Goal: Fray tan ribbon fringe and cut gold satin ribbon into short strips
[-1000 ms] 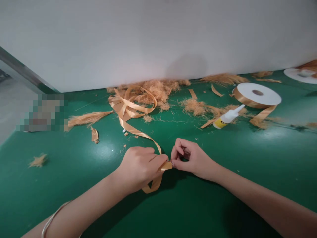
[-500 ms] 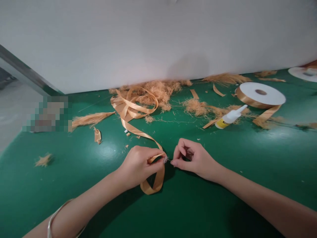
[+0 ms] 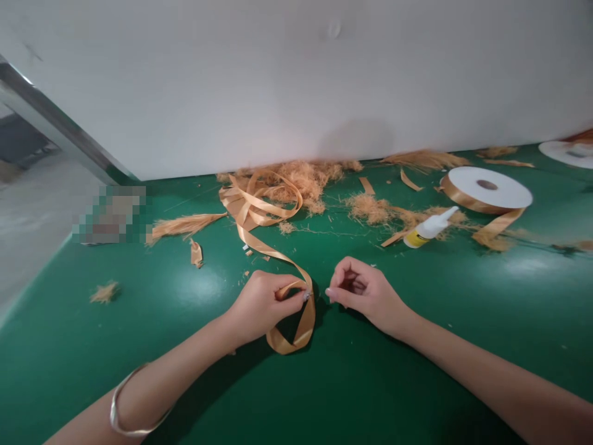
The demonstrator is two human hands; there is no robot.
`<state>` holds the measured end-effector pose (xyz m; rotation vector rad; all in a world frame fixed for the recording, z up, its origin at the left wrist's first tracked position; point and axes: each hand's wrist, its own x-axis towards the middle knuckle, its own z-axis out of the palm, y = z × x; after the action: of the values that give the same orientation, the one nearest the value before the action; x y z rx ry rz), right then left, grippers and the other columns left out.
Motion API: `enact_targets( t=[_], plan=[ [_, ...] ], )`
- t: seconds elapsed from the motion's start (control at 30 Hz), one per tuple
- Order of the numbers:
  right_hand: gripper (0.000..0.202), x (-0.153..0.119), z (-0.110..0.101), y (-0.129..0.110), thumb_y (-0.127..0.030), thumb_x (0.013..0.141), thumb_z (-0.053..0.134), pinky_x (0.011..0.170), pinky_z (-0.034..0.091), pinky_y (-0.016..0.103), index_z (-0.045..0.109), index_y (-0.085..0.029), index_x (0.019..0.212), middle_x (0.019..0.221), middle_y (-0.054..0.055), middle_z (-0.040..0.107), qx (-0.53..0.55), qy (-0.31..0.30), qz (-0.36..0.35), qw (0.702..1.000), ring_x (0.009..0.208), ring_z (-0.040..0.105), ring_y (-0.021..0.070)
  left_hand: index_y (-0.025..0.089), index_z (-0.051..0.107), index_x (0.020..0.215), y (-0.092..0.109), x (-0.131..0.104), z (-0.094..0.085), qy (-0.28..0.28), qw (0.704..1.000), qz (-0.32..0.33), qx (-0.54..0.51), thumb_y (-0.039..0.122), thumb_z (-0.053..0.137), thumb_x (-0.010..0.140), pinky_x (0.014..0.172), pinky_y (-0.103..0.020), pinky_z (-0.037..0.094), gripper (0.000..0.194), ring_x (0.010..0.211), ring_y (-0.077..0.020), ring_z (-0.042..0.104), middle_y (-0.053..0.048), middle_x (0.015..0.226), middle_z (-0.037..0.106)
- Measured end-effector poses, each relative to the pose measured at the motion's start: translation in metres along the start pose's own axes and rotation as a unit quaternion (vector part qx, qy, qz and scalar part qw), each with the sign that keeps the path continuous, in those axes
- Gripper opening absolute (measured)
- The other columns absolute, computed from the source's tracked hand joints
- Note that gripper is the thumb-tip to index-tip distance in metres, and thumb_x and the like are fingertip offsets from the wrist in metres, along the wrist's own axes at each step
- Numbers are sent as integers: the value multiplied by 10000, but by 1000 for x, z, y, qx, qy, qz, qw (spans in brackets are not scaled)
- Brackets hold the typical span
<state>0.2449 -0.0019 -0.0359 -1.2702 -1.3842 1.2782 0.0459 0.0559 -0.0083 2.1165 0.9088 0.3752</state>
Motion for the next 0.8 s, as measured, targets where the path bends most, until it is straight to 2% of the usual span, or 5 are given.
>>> enact_targets(
  t=[0.17, 0.3, 0.37, 0.57, 0.8],
  plan=[
    [192, -1, 5, -2, -380, 829, 564, 624, 448, 265, 591, -213, 919, 806, 30, 598, -128, -40, -79, 988, 687, 546, 133, 131, 675, 751, 6, -1, 6, -13, 995, -48, -91, 314, 530, 811, 494, -198, 289, 241, 537, -76, 362, 32, 567, 497],
    [146, -4, 8, -1, -322, 857, 539, 651, 445, 287, 643, -223, 831, 772, 37, 642, -196, 26, -173, 965, 713, 573, 154, 128, 648, 723, 9, -2, 14, 3, 975, -99, -198, 356, 573, 781, 538, -214, 324, 247, 590, -90, 405, 21, 616, 512],
    [150, -5, 8, -1, -300, 859, 537, 623, 437, 284, 642, -219, 788, 721, 31, 638, -211, 48, -198, 956, 673, 567, 150, 124, 629, 700, 9, -3, 17, 7, 961, -122, -246, 379, 599, 760, 538, -216, 326, 264, 577, -87, 400, 31, 596, 482],
    [203, -5, 2, -4, -334, 875, 489, 594, 413, 274, 577, -213, 738, 696, 22, 588, -238, 97, -148, 955, 640, 542, 145, 121, 637, 702, 9, -2, 17, 0, 947, -128, -295, 374, 587, 779, 517, -209, 328, 269, 531, -70, 381, 45, 555, 449],
    [261, 3, -10, 5, -400, 880, 458, 532, 385, 254, 501, -204, 713, 601, -11, 507, -128, 172, -71, 974, 539, 472, 119, 117, 694, 881, 9, 0, 14, 4, 941, -162, -298, 320, 574, 803, 377, -189, 164, 248, 410, -46, 241, 85, 448, 288]
  ],
)
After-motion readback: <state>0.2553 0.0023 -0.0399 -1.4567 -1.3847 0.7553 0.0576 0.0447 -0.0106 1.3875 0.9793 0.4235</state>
